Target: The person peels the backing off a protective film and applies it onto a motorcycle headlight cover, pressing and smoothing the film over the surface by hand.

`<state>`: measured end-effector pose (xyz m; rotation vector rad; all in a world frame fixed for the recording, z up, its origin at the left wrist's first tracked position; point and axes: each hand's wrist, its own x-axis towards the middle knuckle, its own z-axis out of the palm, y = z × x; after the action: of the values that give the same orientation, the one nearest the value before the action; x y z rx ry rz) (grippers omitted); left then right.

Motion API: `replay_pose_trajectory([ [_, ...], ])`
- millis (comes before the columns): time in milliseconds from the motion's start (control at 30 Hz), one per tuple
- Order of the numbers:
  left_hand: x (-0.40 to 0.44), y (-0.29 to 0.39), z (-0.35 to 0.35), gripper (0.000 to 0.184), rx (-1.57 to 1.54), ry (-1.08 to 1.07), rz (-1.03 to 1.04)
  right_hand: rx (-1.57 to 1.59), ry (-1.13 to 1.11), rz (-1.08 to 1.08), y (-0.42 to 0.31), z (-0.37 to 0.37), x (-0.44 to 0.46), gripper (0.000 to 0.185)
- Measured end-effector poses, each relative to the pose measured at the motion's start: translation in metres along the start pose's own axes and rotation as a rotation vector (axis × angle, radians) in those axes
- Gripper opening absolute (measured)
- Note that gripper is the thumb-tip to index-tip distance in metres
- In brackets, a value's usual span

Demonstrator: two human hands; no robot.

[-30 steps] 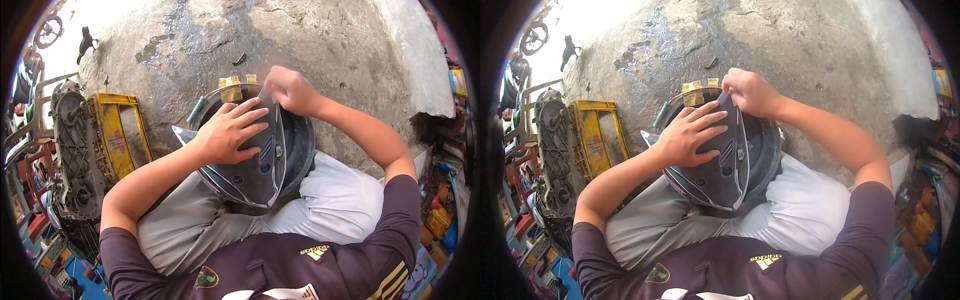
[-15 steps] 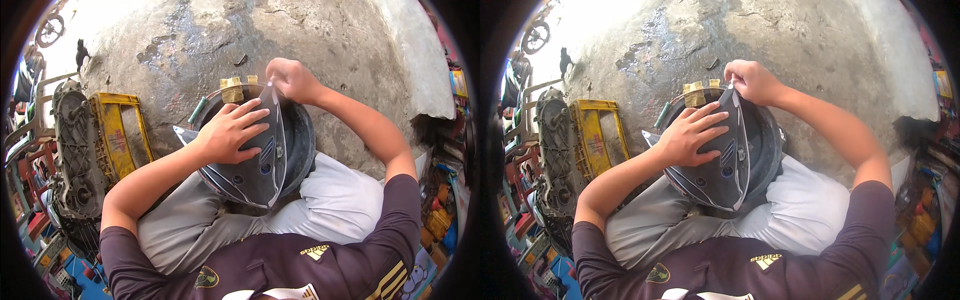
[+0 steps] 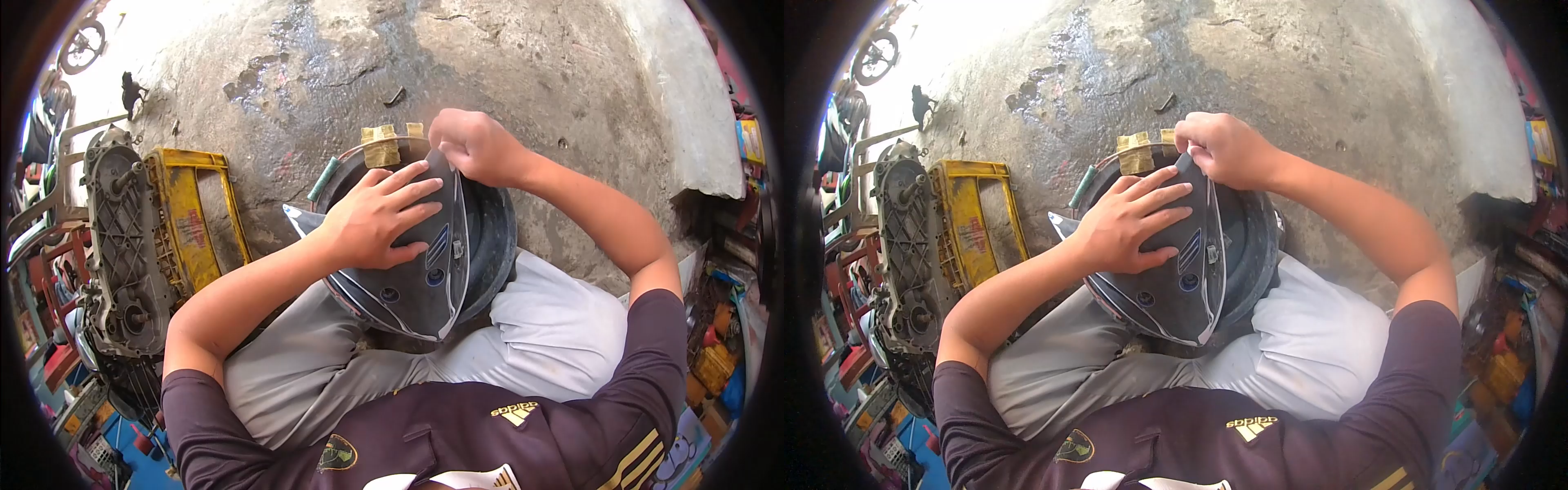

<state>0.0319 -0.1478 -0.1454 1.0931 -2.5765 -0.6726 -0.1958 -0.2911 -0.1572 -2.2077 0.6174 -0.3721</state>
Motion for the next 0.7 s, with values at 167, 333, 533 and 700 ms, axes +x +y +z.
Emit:
replay_pose_trajectory([
  [167,0.001,0.001,0.002,0.060,-0.014,0.009,-0.002,-0.002,0.026,0.120,0.017,-0.004,0.004,0.008],
  [333,-0.001,0.000,0.002,0.060,-0.008,0.006,0.002,-0.021,0.019,-0.003,0.004,0.001,0.001,0.010],
  [533,0.000,0.001,0.001,0.059,-0.008,-0.005,-0.006,-0.015,0.066,0.103,0.018,-0.001,0.006,0.011],
  [700,0.000,-0.001,0.001,0.060,-0.009,-0.004,-0.003,-0.005,-0.043,0.026,-0.003,-0.002,-0.001,0.011],
])
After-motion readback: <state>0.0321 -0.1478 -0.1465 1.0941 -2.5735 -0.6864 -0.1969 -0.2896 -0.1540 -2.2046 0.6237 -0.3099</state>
